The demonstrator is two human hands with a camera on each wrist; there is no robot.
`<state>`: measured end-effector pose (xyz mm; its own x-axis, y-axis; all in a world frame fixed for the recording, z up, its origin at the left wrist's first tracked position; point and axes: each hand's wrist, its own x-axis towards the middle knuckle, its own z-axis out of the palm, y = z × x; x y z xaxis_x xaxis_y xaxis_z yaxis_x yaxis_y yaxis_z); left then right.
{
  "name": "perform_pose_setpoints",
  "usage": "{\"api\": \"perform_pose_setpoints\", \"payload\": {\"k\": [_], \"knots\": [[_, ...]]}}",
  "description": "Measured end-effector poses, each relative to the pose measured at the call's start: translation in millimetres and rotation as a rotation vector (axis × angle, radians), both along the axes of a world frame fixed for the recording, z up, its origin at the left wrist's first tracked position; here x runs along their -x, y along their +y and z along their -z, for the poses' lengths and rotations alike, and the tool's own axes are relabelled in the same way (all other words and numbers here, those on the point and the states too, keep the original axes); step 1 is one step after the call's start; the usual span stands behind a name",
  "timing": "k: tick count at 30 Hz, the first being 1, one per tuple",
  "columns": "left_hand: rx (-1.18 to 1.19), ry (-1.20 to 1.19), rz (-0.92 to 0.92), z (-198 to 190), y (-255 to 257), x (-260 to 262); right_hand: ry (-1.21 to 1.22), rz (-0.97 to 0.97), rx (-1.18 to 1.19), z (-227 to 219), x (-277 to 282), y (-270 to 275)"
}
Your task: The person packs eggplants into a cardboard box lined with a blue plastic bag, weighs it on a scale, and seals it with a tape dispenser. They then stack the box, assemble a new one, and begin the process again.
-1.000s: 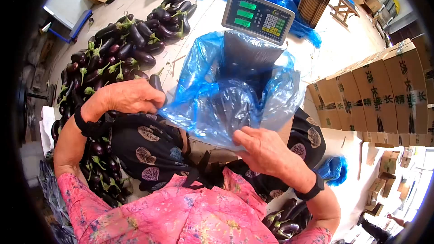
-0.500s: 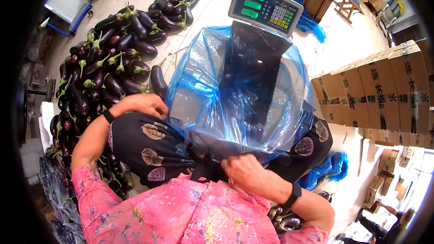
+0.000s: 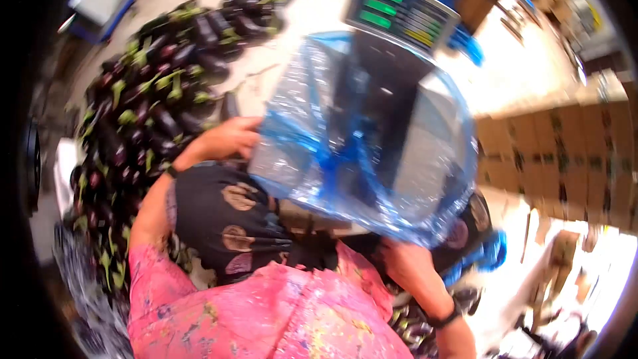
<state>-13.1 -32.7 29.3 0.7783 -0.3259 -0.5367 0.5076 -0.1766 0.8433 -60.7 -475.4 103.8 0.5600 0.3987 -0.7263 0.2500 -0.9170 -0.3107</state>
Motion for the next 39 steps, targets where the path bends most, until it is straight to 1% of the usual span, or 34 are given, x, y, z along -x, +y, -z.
{"api": "perform_pose_setpoints", "payload": {"k": [1, 2, 4, 6, 8, 9, 10, 11, 13, 14, 16, 18, 19, 20, 21, 22, 23, 24, 25, 26, 27, 28, 29, 30, 32, 33, 34, 36, 38, 39], "knots": [[-0.179, -0.110, 0.181, 20.0, 0.8, -4.3, -0.195, 0.079, -0.125, -1.0, -1.4, -6.0], [-0.249, -0.148, 0.239, 29.3, 1.3, -6.0, -0.381, 0.165, -0.265, 1.4, -1.9, -15.7], [-0.102, -0.055, 0.170, 26.0, -8.6, -3.4, -0.360, 0.719, -0.503, 5.4, -12.4, -37.5], [-0.009, -0.086, 0.182, 48.6, -4.2, -3.4, -0.289, 1.218, -0.722, 3.1, -24.5, -36.4], [0.093, -0.236, 0.143, 40.4, -4.7, 6.3, 0.003, 1.352, -0.883, 40.8, -49.4, -77.9], [0.087, -0.247, 0.182, 45.2, -4.1, 8.1, -0.018, 1.373, -0.846, 46.8, -60.7, -63.8], [0.084, -0.255, 0.227, 50.5, -2.7, 13.2, 0.010, 1.102, -0.860, 64.9, -76.7, -65.2], [0.095, -0.310, 0.155, 34.9, -5.5, 25.5, -0.093, 0.974, -0.751, 59.8, -82.1, -51.6], [0.400, -0.329, -0.075, 80.3, -9.3, 44.6, -0.230, 0.722, -0.652, 52.5, -97.0, -19.1], [0.352, -0.317, -0.046, 80.5, -9.3, 47.9, -0.207, 0.578, -0.637, 93.3, -125.2, -47.8], [0.166, -0.275, 0.057, 67.4, -10.1, 51.1, -0.420, 0.213, -0.229, 99.3, -136.1, -39.5], [0.075, -0.262, 0.072, 59.2, -6.0, 53.3, -0.613, 0.140, -0.367, 95.4, -148.4, -33.7], [0.031, -0.256, 0.080, 57.6, -2.1, 53.7, -0.631, 0.034, -0.453, 93.4, -147.6, -38.1], [-0.006, -0.249, 0.087, 56.8, 2.7, 53.2, -0.657, -0.051, -0.511, 76.4, -141.6, -35.5], [-0.029, -0.235, 0.093, 57.5, 6.5, 53.8, -0.721, -0.118, -0.330, 81.8, -147.0, -62.5], [-0.030, -0.209, 0.101, 58.8, 7.8, 52.3, -0.702, -0.130, 0.116, 65.8, -146.0, -61.1], [0.002, -0.166, 0.102, 58.2, 7.6, 50.3, -0.762, -0.215, 0.164, 58.2, -137.9, -64.0], [0.162, -0.062, 0.024, 57.2, 1.7, 52.3, -0.684, -0.171, 0.267, 41.3, -128.8, -45.0], [0.177, 0.000, 0.042, 44.8, 1.2, 52.7, -0.594, -0.149, 0.306, 40.8, -127.4, -48.5], [0.157, 0.040, 0.012, 31.8, 3.1, 53.1, -0.568, -0.089, 0.250, 61.9, -128.8, -65.7], [0.145, 0.032, 0.019, 34.7, 1.1, 53.9, -0.526, -0.073, 0.302, 63.7, -123.6, -60.3], [0.119, 0.029, 0.002, 35.6, 0.0, 53.1, -0.518, -0.103, 0.397, 67.5, -119.2, -48.4], [0.133, 0.032, 0.005, 33.1, -1.9, 50.8, -0.482, -0.091, 0.416, 76.0, -117.7, -44.9], [0.143, 0.034, 0.005, 29.1, -2.8, 49.5, -0.444, -0.086, 0.407, 87.0, -114.2, -46.4], [0.133, 0.050, -0.033, 27.7, -4.7, 51.7, -0.288, -0.106, 0.252, 109.0, -107.1, -66.2], [0.122, 0.072, -0.079, 29.5, -5.2, 53.9, -0.324, -0.043, 0.231, 113.5, -102.9, -71.1], [0.110, 0.095, -0.133, 31.6, -5.6, 56.4, -0.410, -0.052, 0.241, 106.8, -99.0, -68.9], [0.169, 0.106, -0.194, 34.4, -4.2, 61.1, -0.577, -0.066, 0.250, 82.3, -87.7, -56.7], [0.238, 0.120, -0.234, 37.9, -5.2, 62.4, -0.597, -0.164, 0.283, 73.7, -73.1, -55.0], [0.221, 0.125, -0.220, 40.1, -3.8, 61.4, -0.598, -0.194, 0.289, 72.1, -66.3, -59.1]]}}
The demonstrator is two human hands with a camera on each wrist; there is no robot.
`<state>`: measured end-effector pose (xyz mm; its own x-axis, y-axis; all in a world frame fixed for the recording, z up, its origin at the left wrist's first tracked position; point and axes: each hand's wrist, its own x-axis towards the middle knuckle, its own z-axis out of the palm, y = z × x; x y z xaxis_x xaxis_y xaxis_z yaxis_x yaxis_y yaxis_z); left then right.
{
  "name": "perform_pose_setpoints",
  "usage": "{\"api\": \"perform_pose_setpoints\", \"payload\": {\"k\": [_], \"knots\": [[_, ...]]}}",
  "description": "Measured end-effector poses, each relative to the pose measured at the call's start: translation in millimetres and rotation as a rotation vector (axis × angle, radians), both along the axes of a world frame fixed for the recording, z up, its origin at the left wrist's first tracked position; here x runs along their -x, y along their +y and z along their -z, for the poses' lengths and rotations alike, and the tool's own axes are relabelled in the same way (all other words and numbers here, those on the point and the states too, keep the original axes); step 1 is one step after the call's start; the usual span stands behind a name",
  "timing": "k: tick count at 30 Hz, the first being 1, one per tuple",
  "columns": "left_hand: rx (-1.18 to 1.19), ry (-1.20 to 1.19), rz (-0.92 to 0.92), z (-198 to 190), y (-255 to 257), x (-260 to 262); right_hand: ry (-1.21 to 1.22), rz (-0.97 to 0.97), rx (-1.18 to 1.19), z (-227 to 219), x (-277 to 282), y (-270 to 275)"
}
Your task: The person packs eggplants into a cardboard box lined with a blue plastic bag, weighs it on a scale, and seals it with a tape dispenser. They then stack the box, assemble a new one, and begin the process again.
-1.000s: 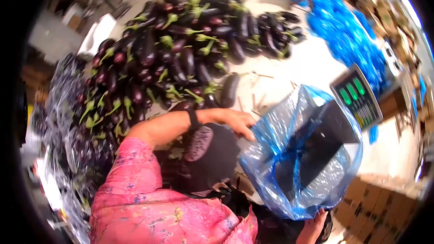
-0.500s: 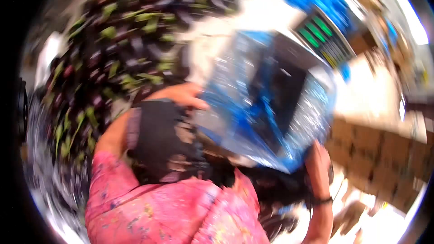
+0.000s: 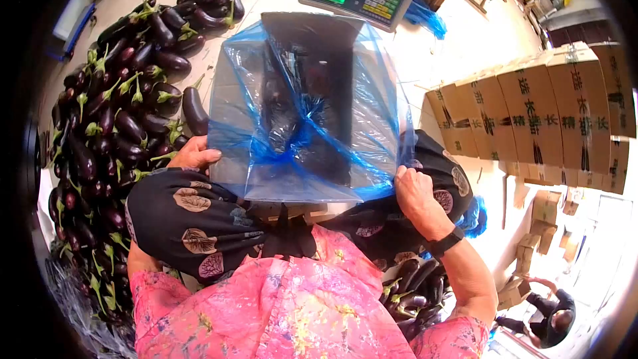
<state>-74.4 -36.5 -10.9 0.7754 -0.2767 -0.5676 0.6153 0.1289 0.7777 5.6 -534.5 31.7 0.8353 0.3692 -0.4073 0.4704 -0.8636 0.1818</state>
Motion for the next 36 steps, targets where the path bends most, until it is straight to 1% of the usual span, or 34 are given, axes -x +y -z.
{"api": "perform_pose_setpoints", "payload": {"k": [1, 2, 5, 6, 9, 10, 11, 12, 13, 15, 16, 17, 18, 19, 20, 21, 22, 23, 24, 25, 26, 27, 28, 29, 30, 31, 32, 33, 34, 35, 36], "knots": [[-0.014, 0.005, 0.014, 1.6, 3.6, -0.7, 0.002, -0.028, 0.016, -3.8, 4.7, -1.2], [-0.029, 0.015, 0.025, 3.4, 4.4, 0.1, 0.018, 0.024, -0.050, -9.9, 10.0, -1.8], [0.084, 0.074, -0.062, 2.4, -0.6, 2.3, -0.007, 0.087, -0.081, -25.0, 26.6, -3.9], [0.058, 0.073, -0.014, 3.2, -2.7, 0.4, -0.045, 0.037, -0.048, -28.5, 32.7, -6.1], [-0.049, 0.045, 0.081, -1.9, 0.9, -6.8, -0.039, 0.026, 0.053, -22.4, 32.0, -6.3], [-0.053, 0.035, 0.072, 3.4, 2.2, -5.2, -0.014, 0.082, 0.042, -17.8, 22.1, -8.6], [-0.114, 0.010, 0.089, 4.5, 2.0, -4.9, -0.027, 0.141, -0.023, -5.6, 8.5, -14.0], [-0.085, 0.010, 0.112, 2.0, 2.1, -5.4, -0.009, 0.168, -0.045, 5.1, -4.9, -16.2], [-0.117, 0.011, 0.102, 2.1, 0.5, -3.6, 0.011, 0.196, -0.059, 16.5, -18.1, -19.4], [-0.016, -0.004, 0.086, -0.4, -1.8, -3.5, 0.227, 0.267, -0.327, 58.2, -44.9, -33.8], [-0.018, 0.017, 0.109, 1.8, 0.8, -3.0, 0.294, 0.194, -0.430, 75.7, -56.4, -42.7], [-0.020, 0.038, 0.132, -3.8, 2.6, -3.5, 0.369, 0.404, -0.543, 72.8, -64.1, -41.0], [-0.097, 0.037, 0.165, -11.4, 2.1, -3.1, 0.416, 0.619, -0.663, 70.2, -72.0, -39.7], [-0.087, -0.039, 0.151, -4.1, 2.5, -1.2, 0.436, 0.841, -0.703, 56.8, -77.8, -32.5], [-0.052, -0.002, 0.144, -9.6, 1.1, 0.1, 0.598, 0.870, -0.963, 80.3, -96.5, -56.3], [-0.016, 0.031, 0.139, -15.2, 0.0, -0.3, 0.480, 0.923, -0.821, 19.4, -95.7, -14.5], [-0.016, 0.010, 0.144, -14.6, -0.5, -0.3, 0.574, 0.841, -1.002, 18.0, -111.1, -25.2], [-0.015, -0.012, 0.152, -10.5, -1.4, -0.6, 0.668, 0.754, -1.178, 6.7, -122.3, -25.5], [-0.013, -0.034, 0.160, -8.8, -1.7, -1.1, 0.486, 0.823, -1.240, 1.2, -130.8, -19.8], [0.014, -0.052, 0.151, -10.2, -2.0, -1.0, 0.304, 0.887, -1.296, -24.0, -129.1, 2.3], [0.042, -0.068, 0.142, -11.2, -2.5, 0.0, 0.093, 0.596, -1.448, -53.7, -115.9, 18.1], [0.072, -0.084, 0.136, -11.6, -3.1, 0.6, -0.428, 0.334, -1.151, -41.9, -138.6, 4.1], [0.016, -0.059, 0.140, -8.1, -3.0, 0.4, -0.432, 0.334, -1.183, -68.6, -125.8, 33.9], [-0.093, -0.151, 0.157, 9.2, -1.9, 2.7, -0.435, 0.340, -1.214, -101.5, -104.2, 69.9], [-0.204, -0.242, 0.176, 34.7, -1.8, 5.9, -0.339, 0.205, -1.126, -112.3, -94.9, 83.6], [-0.255, -0.338, 0.192, 42.6, 2.3, 5.2, -0.228, 0.118, -1.082, -115.9, -80.1, 106.5], [-0.311, -0.434, 0.203, 50.7, 6.4, 4.6, -0.110, 0.094, -0.946, -115.9, -68.6, 128.8], [-0.303, -0.531, 0.212, 52.8, 12.2, 3.8, 0.050, 0.043, -0.878, -104.1, -64.6, 144.4], [-0.290, -0.626, 0.222, 42.5, 15.0, 2.2, 0.102, -0.120, -0.816, -84.9, -67.3, 153.3], [-0.327, -0.443, 0.358, 34.9, 12.4, -19.4, 0.182, -0.164, -0.755, -66.3, -71.8, 164.5], [-0.376, -0.269, 0.507, 14.5, 7.5, -42.2, 0.349, -0.189, -0.643, -25.4, -93.8, 186.0]]}}
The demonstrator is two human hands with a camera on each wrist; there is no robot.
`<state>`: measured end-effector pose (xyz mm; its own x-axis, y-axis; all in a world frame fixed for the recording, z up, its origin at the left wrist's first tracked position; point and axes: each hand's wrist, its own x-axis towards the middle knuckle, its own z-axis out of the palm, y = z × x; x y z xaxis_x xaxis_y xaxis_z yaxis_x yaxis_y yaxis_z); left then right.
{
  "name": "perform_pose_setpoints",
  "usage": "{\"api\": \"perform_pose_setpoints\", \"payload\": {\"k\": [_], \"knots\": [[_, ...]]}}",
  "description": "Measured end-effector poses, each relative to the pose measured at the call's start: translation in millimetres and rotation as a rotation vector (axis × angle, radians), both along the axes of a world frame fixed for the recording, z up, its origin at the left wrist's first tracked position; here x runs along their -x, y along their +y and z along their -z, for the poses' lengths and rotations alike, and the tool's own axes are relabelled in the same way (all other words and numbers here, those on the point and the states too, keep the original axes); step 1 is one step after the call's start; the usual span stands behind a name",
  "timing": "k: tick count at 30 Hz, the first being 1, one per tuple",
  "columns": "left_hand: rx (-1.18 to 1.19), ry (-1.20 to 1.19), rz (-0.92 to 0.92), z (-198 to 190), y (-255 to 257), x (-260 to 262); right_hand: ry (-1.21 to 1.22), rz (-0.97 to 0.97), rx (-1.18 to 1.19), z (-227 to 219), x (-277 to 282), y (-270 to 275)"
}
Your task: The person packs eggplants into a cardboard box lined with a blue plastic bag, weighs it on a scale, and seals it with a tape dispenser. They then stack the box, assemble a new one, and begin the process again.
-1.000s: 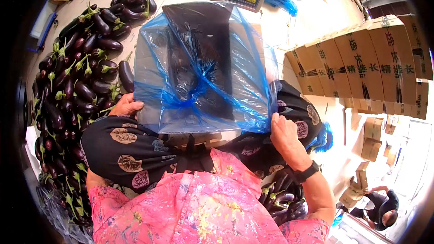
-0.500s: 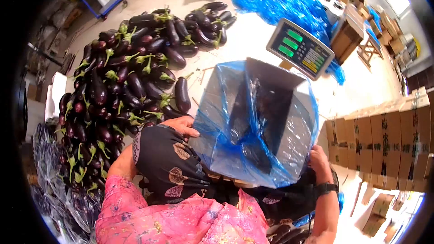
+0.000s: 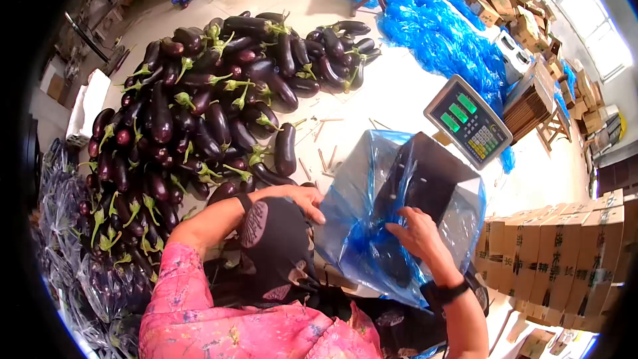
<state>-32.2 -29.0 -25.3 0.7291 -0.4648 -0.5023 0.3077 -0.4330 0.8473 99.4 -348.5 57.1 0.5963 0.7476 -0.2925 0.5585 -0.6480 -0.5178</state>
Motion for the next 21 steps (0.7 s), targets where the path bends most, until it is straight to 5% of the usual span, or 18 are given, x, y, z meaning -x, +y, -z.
{"api": "perform_pose_setpoints", "payload": {"k": [1, 3, 6, 9, 12, 14, 21], "knots": [[0.185, -0.038, -0.008, 24.4, 0.1, -7.4, 0.022, -0.018, 0.093, 18.3, -12.6, 13.7], [0.006, 0.041, 0.110, 8.3, 14.5, -27.2, -0.011, -0.112, 0.254, 69.9, -39.6, 42.0], [0.274, 0.278, -0.138, 10.8, 65.1, -74.3, 0.081, -0.138, 0.216, 126.0, -74.7, 74.4], [0.069, 0.022, -0.501, 48.1, 130.2, -136.9, 0.097, 0.031, 0.073, 148.1, -85.0, 104.8], [-0.059, -0.207, -0.742, 72.6, 180.4, -204.1, 0.105, 0.045, 0.187, 182.2, -93.7, 103.5], [-0.293, -0.443, -0.760, 84.4, 200.3, -244.3, 0.124, 0.028, 0.294, 202.4, -94.7, 92.9], [-0.795, -0.652, -0.847, 126.6, 251.1, -372.9, 0.215, 0.018, 0.554, 205.3, -80.3, 28.7]]}}
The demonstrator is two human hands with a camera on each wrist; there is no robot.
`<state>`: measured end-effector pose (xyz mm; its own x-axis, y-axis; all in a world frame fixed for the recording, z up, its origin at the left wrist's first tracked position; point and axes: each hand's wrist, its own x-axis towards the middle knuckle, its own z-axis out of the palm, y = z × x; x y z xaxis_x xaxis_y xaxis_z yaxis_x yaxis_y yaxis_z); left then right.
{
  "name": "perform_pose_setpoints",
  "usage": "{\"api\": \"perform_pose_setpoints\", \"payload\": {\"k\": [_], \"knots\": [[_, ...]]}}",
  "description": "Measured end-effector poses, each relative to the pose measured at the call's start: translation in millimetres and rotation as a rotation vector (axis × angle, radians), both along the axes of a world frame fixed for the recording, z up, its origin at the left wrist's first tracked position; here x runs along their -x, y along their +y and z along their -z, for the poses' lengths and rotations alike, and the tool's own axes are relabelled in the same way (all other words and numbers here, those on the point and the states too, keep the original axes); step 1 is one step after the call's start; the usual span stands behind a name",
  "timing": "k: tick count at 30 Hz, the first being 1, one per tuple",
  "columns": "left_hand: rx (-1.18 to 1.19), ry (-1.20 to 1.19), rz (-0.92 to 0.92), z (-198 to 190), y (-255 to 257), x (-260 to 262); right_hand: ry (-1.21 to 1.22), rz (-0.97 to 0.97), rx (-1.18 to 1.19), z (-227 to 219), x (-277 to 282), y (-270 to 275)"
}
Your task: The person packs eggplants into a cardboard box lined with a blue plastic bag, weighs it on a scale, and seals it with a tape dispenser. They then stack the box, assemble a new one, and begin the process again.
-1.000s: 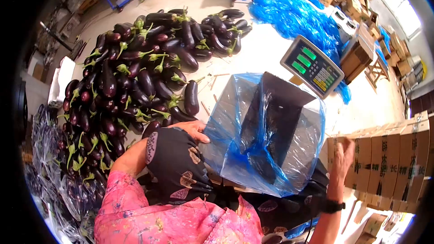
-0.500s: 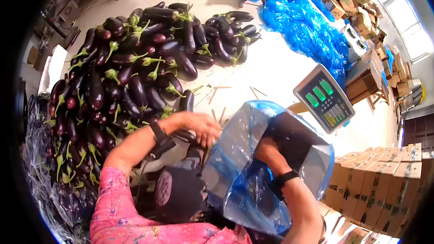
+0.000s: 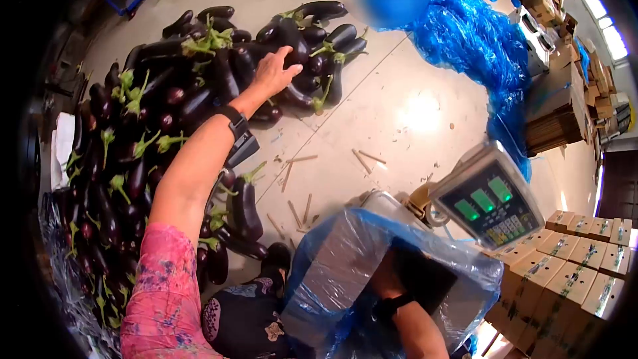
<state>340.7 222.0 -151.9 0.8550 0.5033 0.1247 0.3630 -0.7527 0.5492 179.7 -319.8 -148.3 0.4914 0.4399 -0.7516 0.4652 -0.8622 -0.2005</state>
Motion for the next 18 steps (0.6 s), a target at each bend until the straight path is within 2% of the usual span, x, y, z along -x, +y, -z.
{"api": "perform_pose_setpoints", "payload": {"k": [3, 6, 11, 14, 18], "knots": [[0.110, 0.215, -0.192, -15.3, 10.5, -40.6, 0.023, 0.034, 0.039, 0.8, -3.7, -3.9], [0.115, 0.284, -0.213, -3.7, 23.6, -71.8, 0.037, 0.054, 0.063, 3.8, -12.7, 3.0], [-0.077, 0.433, -0.256, 24.1, 22.5, -97.5, 0.059, 0.078, 0.082, 12.7, -21.8, 12.3], [-0.095, 0.408, -0.213, 20.7, 16.2, -86.4, 0.057, 0.082, 0.079, 18.7, -28.4, 19.8], [-0.254, 0.296, 0.031, 15.3, -11.9, -19.3, 0.043, 0.084, 0.061, 26.8, -40.3, 30.2]]}}
